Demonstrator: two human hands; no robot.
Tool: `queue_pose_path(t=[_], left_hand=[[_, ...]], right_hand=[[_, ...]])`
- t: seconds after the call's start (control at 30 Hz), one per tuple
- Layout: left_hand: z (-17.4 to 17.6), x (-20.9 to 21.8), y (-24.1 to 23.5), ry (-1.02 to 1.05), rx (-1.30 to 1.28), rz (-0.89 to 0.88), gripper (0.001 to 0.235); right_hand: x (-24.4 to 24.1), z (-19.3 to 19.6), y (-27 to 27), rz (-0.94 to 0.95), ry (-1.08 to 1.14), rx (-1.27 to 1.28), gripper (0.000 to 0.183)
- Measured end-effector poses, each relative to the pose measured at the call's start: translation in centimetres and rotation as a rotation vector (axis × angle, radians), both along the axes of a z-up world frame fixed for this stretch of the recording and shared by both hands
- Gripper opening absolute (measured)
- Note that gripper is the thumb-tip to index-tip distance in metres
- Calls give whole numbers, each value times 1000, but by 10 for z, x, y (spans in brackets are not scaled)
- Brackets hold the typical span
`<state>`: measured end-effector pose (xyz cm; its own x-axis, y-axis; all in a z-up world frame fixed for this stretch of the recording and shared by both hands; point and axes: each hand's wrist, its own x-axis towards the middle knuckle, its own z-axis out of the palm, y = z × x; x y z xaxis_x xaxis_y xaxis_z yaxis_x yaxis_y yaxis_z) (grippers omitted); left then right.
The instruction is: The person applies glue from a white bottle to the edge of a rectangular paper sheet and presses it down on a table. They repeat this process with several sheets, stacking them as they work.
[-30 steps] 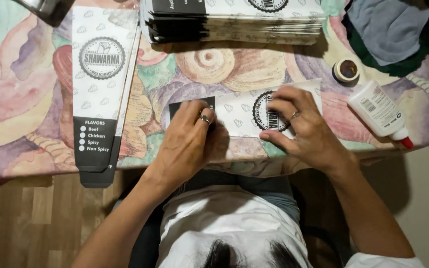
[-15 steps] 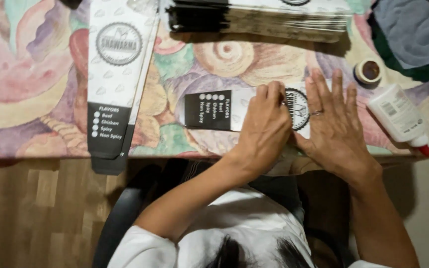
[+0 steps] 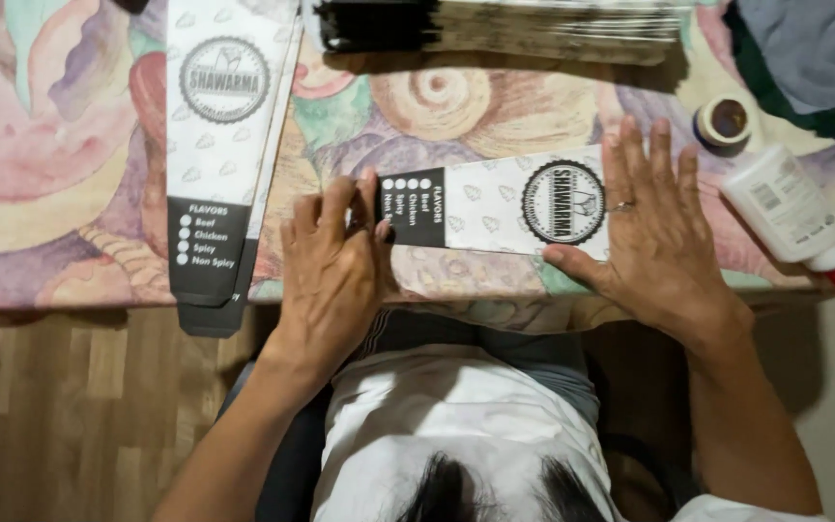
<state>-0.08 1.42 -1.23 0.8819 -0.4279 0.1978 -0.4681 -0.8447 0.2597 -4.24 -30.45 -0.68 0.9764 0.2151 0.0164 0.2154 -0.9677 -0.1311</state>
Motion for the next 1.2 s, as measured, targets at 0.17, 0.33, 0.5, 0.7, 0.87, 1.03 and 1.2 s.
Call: queue_pose_path(t=[0.17, 0.33, 0.5, 0.7, 0.87, 1.03, 1.2], left_hand=[[9, -1, 2, 26, 58, -46, 59], [9, -2, -1, -105, 207, -41, 63], [6, -7, -3, -215, 169, -38, 73], [7, 7, -16, -201, -124, -465, 63], [12, 22, -20, -160, -27, -598, 25], [15, 30, -20, -142, -2, -552, 63], [29, 41, -25, 10, -133, -508, 12]], right_hand=[[-8, 2, -15, 43, -27, 0, 106], [-37, 16, -30, 34, -28, 1, 86], [-59, 50, -65, 1, -246, -41, 77], [-70, 32, -148, -388, -56, -194, 82], [-84, 34, -146, -374, -137, 81, 58], [-93, 19, -128, -412, -501, 1048, 61], [-116, -43, -137, -535, -772, 903, 70]])
